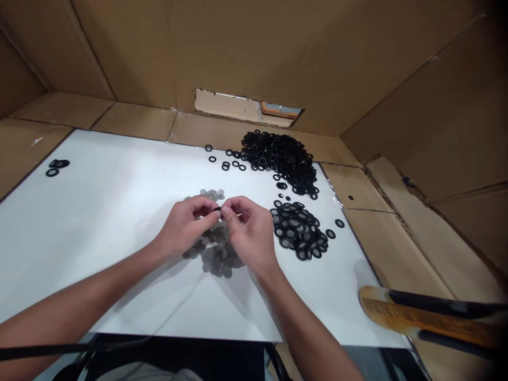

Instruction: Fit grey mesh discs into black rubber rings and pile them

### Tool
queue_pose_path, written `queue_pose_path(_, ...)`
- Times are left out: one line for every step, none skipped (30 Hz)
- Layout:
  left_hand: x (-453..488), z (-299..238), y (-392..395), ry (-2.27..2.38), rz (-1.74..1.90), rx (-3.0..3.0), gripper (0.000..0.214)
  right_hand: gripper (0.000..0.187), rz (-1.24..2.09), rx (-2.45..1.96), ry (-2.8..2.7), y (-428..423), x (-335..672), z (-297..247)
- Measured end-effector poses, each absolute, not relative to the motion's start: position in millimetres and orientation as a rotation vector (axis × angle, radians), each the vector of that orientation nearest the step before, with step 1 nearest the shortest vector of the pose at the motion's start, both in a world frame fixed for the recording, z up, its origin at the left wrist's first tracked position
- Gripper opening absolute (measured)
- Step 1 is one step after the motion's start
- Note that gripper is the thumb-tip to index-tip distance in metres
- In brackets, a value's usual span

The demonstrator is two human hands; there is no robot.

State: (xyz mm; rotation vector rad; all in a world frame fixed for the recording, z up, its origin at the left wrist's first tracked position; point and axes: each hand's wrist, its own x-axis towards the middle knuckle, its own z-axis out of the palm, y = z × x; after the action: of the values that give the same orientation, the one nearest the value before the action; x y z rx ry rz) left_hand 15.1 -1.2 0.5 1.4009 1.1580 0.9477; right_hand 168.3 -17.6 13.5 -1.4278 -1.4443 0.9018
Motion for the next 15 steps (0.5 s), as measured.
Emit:
queue_pose_path(15.1,1.1,-1.1,1.154,0.956,1.395,0.016,0.012,0.919,-1.429,-1.418,-17.5,168.3,14.8)
queue_pose_path(15.0,1.7,-0.8,1.148,0.967,1.389,0.016,0.012,0.936,-1.429,-1.393,-17.5,168.5,16.1)
queue_pose_path(14.9,2.3,-0.5,1.142,0.985,1.382,0.015,0.012,0.951,-1.421,-1.369,-17.4,168.7,17.3)
queue_pose_path(14.8,2.8,-0.1,1.135,1.004,1.376,0.014,0.012,0.962,-1.403,-1.349,-17.4,169.1,18.4)
queue_pose_path(14.8,3.3,0.3,1.128,1.022,1.372,0.014,0.012,0.970,-1.377,-1.330,-17.2,169.6,19.1)
queue_pose_path(14.8,3.7,0.8,1.120,1.041,1.368,0.014,0.012,0.976,-1.346,-1.311,-17.0,170.2,19.6)
queue_pose_path(14.8,3.8,1.2,1.109,1.056,1.363,0.014,0.013,0.985,-1.316,-1.292,-16.7,170.9,19.8)
queue_pose_path(14.8,3.8,1.6,1.095,1.069,1.360,0.015,0.013,0.992,-1.290,-1.274,-16.3,171.6,19.6)
queue_pose_path(14.8,3.6,1.9,1.083,1.078,1.359,0.016,0.014,0.999,-1.272,-1.255,-15.9,172.3,19.3)
queue_pose_path(14.7,3.1,2.1,1.075,1.085,1.359,0.017,0.015,1.009,-1.260,-1.240,-15.4,172.8,18.9)
queue_pose_path(14.4,2.5,2.3,1.072,1.093,1.359,0.019,0.016,1.019,-1.250,-1.233,-15.0,173.2,18.5)
queue_pose_path(14.1,1.8,2.4,1.072,1.100,1.362,0.020,0.016,1.029,-1.238,-1.232,-14.6,173.5,18.1)
queue_pose_path(13.6,1.1,2.5,1.077,1.110,1.367,0.021,0.017,1.036,-1.225,-1.233,-14.4,173.7,17.8)
queue_pose_path(13.2,0.5,2.6,1.082,1.124,1.373,0.021,0.017,1.041,-1.209,-1.237,-14.3,173.8,17.6)
queue_pose_path(12.7,0.1,2.6,1.085,1.142,1.379,0.021,0.016,1.045,-1.189,-1.240,-14.3,173.8,17.6)
